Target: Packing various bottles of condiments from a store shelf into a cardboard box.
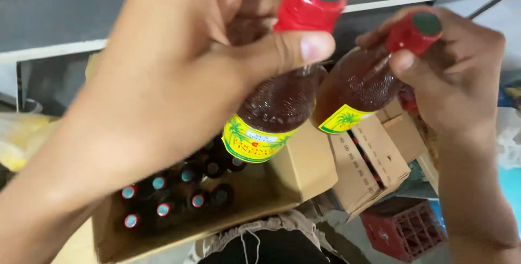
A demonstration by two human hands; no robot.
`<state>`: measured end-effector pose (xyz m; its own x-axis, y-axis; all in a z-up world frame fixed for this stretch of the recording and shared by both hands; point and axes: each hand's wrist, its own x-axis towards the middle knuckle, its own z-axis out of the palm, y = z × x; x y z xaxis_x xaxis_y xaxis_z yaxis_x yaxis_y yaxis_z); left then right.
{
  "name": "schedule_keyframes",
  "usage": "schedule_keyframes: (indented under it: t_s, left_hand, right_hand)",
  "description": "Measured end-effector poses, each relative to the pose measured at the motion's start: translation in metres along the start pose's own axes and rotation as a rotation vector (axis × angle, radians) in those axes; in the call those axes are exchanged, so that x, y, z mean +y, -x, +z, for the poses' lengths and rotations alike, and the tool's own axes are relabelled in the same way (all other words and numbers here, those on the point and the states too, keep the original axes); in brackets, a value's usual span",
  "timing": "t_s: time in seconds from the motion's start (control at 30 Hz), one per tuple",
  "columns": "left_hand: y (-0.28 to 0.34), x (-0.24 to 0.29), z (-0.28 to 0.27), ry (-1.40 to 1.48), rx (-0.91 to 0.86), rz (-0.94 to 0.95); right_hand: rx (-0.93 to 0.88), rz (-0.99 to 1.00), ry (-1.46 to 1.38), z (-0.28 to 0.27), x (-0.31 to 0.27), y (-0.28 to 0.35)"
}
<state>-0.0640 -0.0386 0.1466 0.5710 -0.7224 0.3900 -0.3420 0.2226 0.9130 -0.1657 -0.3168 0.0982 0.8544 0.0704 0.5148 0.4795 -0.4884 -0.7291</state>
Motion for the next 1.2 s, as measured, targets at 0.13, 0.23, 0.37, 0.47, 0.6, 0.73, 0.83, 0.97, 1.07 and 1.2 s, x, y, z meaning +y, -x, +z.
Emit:
schedule_keyframes:
  t_s: [0.13, 0.23, 0.37, 0.47, 0.6, 0.73, 0.83, 0.97, 1.07, 1.2]
  left_hand:
    - [0.021, -0.013, 0.011, -0.091, -0.020, -0.126]
    - [0.041, -0.035, 0.020, -0.214, 0.056, -0.033]
    - [0.078, -0.099, 0.033, -0.257, 0.192, -0.158]
    - [0.115, -0.139, 0.048, -0.227, 0.261, -0.254]
    - [0.155, -0.191, 0.068, -0.077, 0.313, -0.394]
    - [0.186, -0.232, 0.087, 0.010, 0.346, -0.414]
    - [0.201, -0.255, 0.100, -0.026, 0.320, -0.417]
    - [0.216, -0.279, 0.114, -0.014, 0.283, -0.493]
    - [0.221, -0.302, 0.121, 0.014, 0.282, -0.474]
    - [0.223, -0.317, 0.126, -0.019, 0.254, -0.490]
  right_hand:
    - [0.032, 0.167, -0.081, 0.019, 0.029, 0.028]
    - [0.076, 0.310, -0.136, 0.037, 0.041, 0.057]
    - [0.042, 0.288, -0.106, 0.048, 0.062, 0.082]
    - [0.030, 0.325, -0.212, 0.052, 0.070, 0.101]
    - [0.004, 0.308, -0.161, 0.056, 0.072, 0.115]
    - [0.032, 0.465, -0.208, 0.070, 0.069, 0.119]
    - [0.012, 0.419, -0.277, 0.082, 0.079, 0.131]
    - [-0.018, 0.444, -0.148, 0.097, 0.080, 0.139]
    - [-0.014, 0.431, -0.323, 0.105, 0.088, 0.152]
    - [0.006, 0.544, -0.204, 0.108, 0.074, 0.158]
